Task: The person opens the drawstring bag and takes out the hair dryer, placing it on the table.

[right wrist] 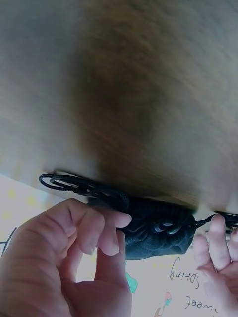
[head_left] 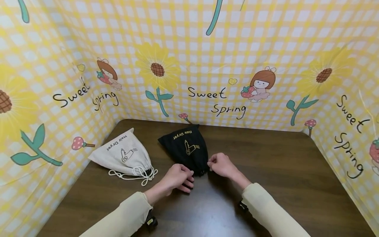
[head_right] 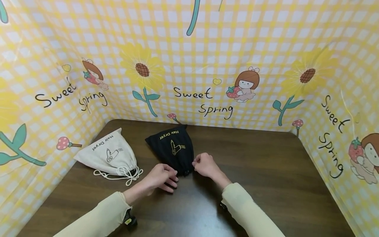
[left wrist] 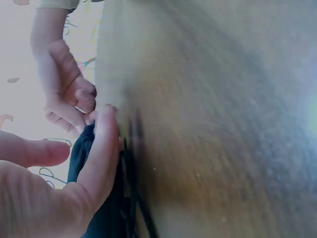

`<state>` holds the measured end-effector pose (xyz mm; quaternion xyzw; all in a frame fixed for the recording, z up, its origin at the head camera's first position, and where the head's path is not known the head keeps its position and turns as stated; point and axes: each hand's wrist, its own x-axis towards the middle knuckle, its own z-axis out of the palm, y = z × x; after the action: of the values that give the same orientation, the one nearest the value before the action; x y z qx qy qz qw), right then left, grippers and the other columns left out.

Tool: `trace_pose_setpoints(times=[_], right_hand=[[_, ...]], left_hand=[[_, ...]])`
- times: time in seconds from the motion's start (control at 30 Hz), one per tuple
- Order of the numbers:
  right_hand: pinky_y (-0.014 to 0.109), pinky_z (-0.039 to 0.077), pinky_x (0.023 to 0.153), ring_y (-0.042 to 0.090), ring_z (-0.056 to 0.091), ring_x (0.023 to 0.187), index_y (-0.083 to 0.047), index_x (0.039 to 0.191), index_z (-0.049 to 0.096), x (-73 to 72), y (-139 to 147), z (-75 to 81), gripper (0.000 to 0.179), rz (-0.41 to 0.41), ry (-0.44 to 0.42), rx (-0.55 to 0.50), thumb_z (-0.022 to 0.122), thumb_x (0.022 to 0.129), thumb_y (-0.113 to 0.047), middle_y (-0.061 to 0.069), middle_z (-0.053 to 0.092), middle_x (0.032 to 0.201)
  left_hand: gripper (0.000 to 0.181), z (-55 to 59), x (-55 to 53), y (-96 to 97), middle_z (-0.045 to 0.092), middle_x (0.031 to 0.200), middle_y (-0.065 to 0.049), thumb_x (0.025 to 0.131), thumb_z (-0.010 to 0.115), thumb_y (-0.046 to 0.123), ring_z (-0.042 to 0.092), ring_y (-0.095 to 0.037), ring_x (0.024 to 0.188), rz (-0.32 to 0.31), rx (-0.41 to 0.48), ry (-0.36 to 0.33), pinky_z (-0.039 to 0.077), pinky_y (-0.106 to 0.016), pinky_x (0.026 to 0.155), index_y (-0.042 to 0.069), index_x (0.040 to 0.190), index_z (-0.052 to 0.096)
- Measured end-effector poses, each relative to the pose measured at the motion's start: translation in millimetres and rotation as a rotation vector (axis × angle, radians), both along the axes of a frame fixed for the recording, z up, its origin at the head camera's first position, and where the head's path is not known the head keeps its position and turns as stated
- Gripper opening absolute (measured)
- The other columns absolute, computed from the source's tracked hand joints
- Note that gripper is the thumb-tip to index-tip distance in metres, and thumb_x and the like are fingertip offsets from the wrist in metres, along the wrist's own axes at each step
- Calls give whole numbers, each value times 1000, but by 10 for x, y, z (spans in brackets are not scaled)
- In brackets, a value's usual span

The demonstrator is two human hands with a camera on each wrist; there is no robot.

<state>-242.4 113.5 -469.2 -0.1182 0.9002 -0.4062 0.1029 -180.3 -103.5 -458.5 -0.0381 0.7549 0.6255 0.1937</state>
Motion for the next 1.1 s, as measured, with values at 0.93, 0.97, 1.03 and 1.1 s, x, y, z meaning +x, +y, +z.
trace_pose_setpoints(times=[0.93,0.97,1.03,1.1], right_hand=[[29,54,51,17,62,56,3,88,71,-12,-5,103,10,-84,-220,-181,72,96,-2,12,69,76],[30,55,51,16,62,55,2,87,71,-11,-11,99,10,-83,-204,-170,72,96,-1,11,69,74],[31,55,52,16,61,55,0,84,72,-10,-20,86,10,-86,-173,-144,73,94,-1,10,68,70],[33,56,53,16,61,54,-1,82,73,-6,-28,77,10,-92,-149,-119,74,92,0,8,67,67]], left_hand=[[25,-48,-398,-73,75,80,-18,95,81,17,75,-24,59,-64,-169,75,55,-28,46,-6,90,72],[25,-51,-405,-70,75,79,-18,95,81,16,74,-24,59,-67,-175,79,55,-28,46,-6,90,72],[24,-60,-411,-62,74,78,-18,94,81,15,74,-24,58,-72,-187,81,55,-29,46,-7,89,72],[23,-67,-412,-52,74,78,-18,95,81,14,74,-24,58,-70,-195,77,55,-29,46,-7,88,72]])
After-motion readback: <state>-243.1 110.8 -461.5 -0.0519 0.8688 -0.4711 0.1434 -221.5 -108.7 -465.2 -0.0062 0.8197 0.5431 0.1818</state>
